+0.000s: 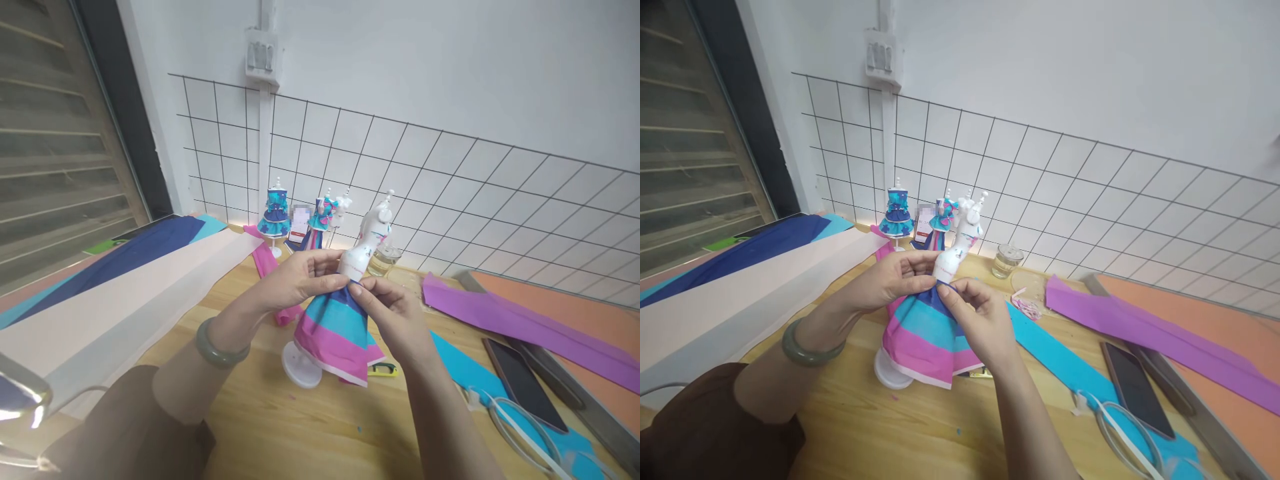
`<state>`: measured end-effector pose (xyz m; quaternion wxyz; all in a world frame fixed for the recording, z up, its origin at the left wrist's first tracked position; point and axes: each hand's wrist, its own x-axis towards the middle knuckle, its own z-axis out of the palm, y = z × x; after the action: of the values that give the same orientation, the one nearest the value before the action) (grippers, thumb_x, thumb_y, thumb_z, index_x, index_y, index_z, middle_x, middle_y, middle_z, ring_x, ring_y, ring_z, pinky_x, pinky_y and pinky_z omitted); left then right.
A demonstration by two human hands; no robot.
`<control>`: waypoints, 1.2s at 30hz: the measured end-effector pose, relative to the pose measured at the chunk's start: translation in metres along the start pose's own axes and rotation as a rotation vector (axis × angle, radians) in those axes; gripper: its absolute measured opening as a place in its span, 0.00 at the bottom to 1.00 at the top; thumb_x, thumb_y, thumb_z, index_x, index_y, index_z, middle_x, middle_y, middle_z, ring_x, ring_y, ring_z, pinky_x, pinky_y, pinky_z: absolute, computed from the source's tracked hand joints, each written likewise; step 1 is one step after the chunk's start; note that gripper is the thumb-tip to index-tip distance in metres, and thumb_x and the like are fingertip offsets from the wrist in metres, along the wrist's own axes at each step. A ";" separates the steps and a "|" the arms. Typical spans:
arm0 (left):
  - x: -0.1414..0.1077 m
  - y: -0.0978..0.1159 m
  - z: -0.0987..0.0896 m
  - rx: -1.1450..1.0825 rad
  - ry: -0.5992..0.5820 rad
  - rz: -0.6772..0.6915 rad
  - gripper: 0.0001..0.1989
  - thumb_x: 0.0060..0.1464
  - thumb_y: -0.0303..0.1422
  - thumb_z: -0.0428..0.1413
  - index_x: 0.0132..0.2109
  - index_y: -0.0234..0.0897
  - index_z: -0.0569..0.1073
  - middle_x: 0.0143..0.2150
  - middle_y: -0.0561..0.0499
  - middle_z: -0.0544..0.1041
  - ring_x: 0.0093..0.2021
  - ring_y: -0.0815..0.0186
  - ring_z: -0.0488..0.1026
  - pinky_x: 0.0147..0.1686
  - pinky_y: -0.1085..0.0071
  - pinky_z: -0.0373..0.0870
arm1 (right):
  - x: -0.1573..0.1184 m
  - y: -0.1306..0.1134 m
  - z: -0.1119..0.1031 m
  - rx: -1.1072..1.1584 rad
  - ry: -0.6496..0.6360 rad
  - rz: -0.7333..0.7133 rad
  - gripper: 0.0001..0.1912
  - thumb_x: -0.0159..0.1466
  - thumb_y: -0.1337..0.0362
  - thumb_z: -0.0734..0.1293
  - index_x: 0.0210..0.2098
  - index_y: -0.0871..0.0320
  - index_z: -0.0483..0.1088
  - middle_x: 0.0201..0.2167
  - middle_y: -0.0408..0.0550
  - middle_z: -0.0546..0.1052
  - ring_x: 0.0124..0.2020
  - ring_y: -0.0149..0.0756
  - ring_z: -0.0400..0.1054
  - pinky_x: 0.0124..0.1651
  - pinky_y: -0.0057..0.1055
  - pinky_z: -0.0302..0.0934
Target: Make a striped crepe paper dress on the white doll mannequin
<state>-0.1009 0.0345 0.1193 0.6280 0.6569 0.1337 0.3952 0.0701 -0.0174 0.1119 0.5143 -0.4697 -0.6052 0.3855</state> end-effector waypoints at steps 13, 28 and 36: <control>0.000 0.001 -0.003 0.050 0.030 -0.035 0.28 0.44 0.29 0.64 0.54 0.35 0.70 0.52 0.40 0.74 0.55 0.54 0.68 0.50 0.62 0.67 | 0.000 -0.003 -0.006 -0.293 0.024 -0.049 0.16 0.54 0.52 0.70 0.24 0.59 0.70 0.21 0.46 0.72 0.24 0.32 0.62 0.27 0.29 0.57; 0.000 -0.007 -0.010 0.026 0.000 -0.111 0.30 0.43 0.28 0.64 0.56 0.35 0.68 0.54 0.39 0.72 0.56 0.54 0.68 0.53 0.59 0.65 | -0.001 -0.005 -0.005 -0.266 -0.011 -0.061 0.12 0.55 0.55 0.69 0.27 0.58 0.71 0.24 0.45 0.72 0.26 0.32 0.63 0.27 0.28 0.58; 0.001 -0.003 -0.011 0.048 0.012 -0.072 0.31 0.44 0.29 0.64 0.57 0.36 0.67 0.52 0.40 0.73 0.56 0.54 0.68 0.52 0.59 0.66 | 0.000 -0.002 -0.010 -0.149 -0.096 0.002 0.14 0.56 0.53 0.69 0.30 0.59 0.70 0.25 0.44 0.72 0.24 0.30 0.63 0.24 0.27 0.57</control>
<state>-0.1065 0.0434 0.1154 0.6252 0.6641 0.1703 0.3729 0.0799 -0.0181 0.1151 0.4479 -0.4882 -0.6557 0.3622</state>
